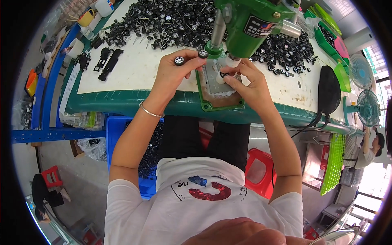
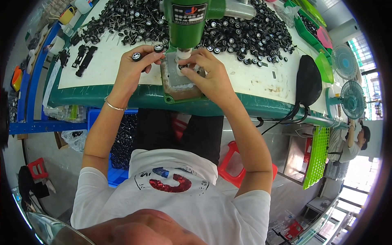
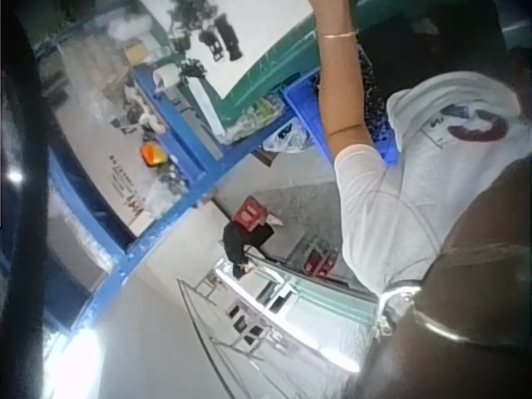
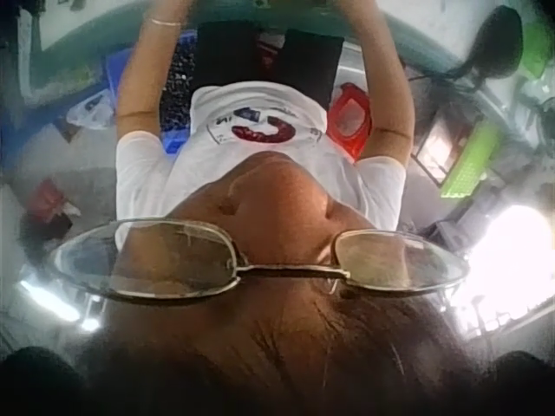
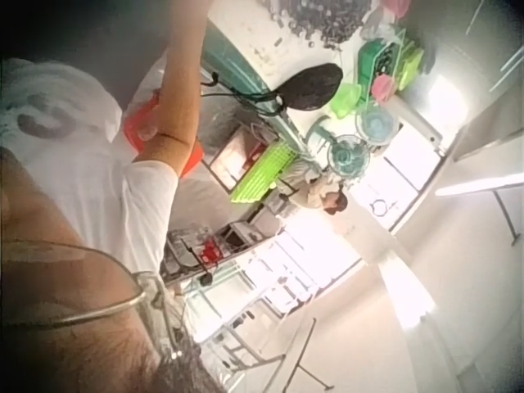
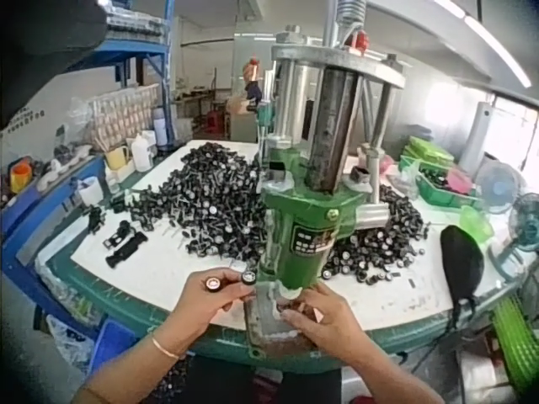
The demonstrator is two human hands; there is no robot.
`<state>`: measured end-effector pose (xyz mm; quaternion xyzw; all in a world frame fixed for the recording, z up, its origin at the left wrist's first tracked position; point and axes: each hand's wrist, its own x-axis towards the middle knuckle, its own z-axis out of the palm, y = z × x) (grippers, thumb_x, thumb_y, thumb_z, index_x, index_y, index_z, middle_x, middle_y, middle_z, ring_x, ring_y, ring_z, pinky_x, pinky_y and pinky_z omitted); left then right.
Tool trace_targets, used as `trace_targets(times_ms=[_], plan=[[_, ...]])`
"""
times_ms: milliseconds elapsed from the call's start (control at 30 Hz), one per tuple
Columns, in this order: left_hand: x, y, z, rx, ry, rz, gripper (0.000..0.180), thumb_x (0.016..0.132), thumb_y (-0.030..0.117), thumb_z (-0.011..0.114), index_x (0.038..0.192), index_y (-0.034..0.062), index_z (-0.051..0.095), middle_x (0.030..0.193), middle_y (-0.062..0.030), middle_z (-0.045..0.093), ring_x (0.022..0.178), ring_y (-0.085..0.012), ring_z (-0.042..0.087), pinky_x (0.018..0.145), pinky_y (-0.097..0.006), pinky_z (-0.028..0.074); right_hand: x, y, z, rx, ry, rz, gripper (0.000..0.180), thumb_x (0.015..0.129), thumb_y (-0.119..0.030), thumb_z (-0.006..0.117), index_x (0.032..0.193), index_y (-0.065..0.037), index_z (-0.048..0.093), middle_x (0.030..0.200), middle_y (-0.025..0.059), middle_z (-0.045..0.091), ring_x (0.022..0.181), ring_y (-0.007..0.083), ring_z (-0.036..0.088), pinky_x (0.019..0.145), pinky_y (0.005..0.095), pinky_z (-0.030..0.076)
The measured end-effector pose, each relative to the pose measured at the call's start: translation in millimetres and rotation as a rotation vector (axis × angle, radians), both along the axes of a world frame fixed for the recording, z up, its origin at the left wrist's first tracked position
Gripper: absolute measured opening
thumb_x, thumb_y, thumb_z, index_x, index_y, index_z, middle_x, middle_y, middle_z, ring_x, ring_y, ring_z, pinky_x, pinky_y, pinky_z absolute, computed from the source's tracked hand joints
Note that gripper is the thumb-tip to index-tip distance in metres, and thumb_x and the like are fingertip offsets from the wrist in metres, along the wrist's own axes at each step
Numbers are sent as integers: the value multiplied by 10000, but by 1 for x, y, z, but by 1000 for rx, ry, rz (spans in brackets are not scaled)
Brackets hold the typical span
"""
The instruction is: The person assembles small black plastic components using a manual hand-press machine.
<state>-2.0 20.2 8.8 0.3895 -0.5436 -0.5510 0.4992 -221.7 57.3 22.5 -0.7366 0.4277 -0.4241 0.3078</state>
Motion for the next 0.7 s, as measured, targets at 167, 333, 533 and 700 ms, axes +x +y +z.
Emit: trace_targets(times_ms=[167,333,533,700], plan=[[-9,8,6,-9,-25,-19,142,807,105,715,914,13,702,774,-29,675,668,-48,539,527,-190,358,2,-1,-6,206,-67,-39,241,793,-120,692,1022,-47,687,994,43,563,875,155,564,791,285,454],[-18,10,10,-101,-51,-72,141,789,128,741,897,42,716,767,20,650,679,-28,515,562,-190,359,2,-3,-10,332,-166,-20,311,781,-148,721,1070,-46,663,1018,35,551,878,149,561,812,290,452],[-27,12,11,-131,-47,-107,169,780,77,735,926,-3,707,786,-2,665,737,-56,560,681,-206,446,-6,-7,-3,256,-105,-52,479,765,-157,745,1188,-18,568,1062,44,579,894,132,566,815,284,461],[-36,11,6,-185,-6,-109,142,775,61,731,882,-29,702,806,1,659,738,-56,561,687,-204,448,-40,-26,33,212,-290,-188,370,887,-174,619,1218,-18,562,1047,77,654,898,129,607,810,270,483]])
